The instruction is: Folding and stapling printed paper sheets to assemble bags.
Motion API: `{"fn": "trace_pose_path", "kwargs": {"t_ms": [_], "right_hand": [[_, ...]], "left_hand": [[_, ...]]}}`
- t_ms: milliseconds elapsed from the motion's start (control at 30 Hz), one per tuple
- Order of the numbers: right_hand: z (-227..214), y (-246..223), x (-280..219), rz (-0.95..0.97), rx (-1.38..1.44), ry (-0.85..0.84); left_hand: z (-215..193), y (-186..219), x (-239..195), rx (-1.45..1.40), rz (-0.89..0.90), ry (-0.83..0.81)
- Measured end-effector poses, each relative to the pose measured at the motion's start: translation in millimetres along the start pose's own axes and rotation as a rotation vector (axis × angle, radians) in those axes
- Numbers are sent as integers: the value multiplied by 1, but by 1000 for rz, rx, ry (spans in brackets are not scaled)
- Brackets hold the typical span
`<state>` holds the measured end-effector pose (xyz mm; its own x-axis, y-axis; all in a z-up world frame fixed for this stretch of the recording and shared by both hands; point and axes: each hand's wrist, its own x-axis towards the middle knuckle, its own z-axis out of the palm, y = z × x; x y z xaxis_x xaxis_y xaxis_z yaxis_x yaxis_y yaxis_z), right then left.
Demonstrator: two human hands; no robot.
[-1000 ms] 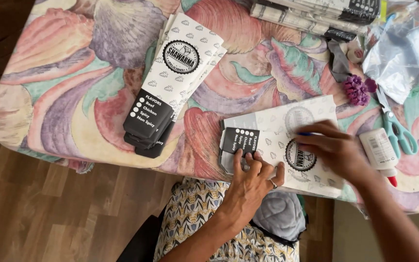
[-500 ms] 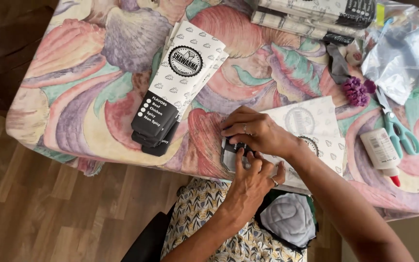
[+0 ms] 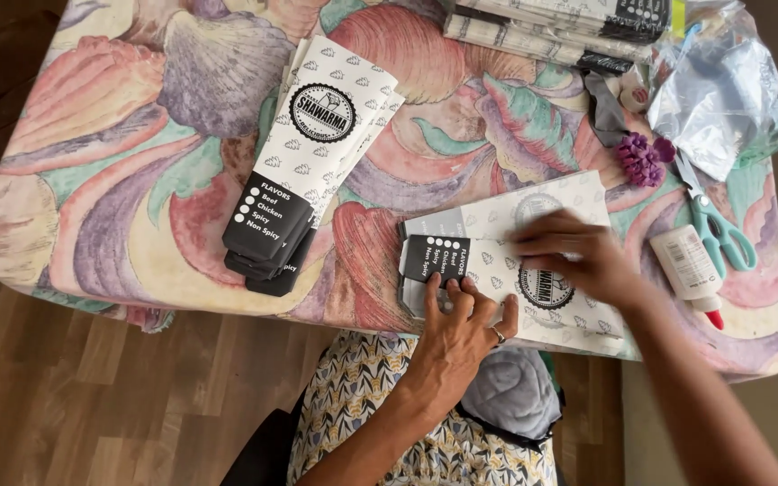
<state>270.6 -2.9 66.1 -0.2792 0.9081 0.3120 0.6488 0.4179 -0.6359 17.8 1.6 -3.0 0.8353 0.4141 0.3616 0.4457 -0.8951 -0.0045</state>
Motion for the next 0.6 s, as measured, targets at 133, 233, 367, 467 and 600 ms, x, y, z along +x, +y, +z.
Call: {"fn": "trace_pose_path", "kwargs": {"t_ms": [133,233,367,467,600], "right_hand": [[66,-26,87,-202,105,-95],[73,-32,95,-253,139,-158],[16,0,13,-18,-2,26],[-25,11,-52,141,-169,152],[-28,6,-57,153,-201,210]], "left_hand": [[-6,-3,0,-17,39,-120],[-7,-1,-1,-26,12,-71],[-9,-3,1,0,30,-78],[-8,-3,1,69,32,-50],[-2,-5,0,-32,33,179]]}}
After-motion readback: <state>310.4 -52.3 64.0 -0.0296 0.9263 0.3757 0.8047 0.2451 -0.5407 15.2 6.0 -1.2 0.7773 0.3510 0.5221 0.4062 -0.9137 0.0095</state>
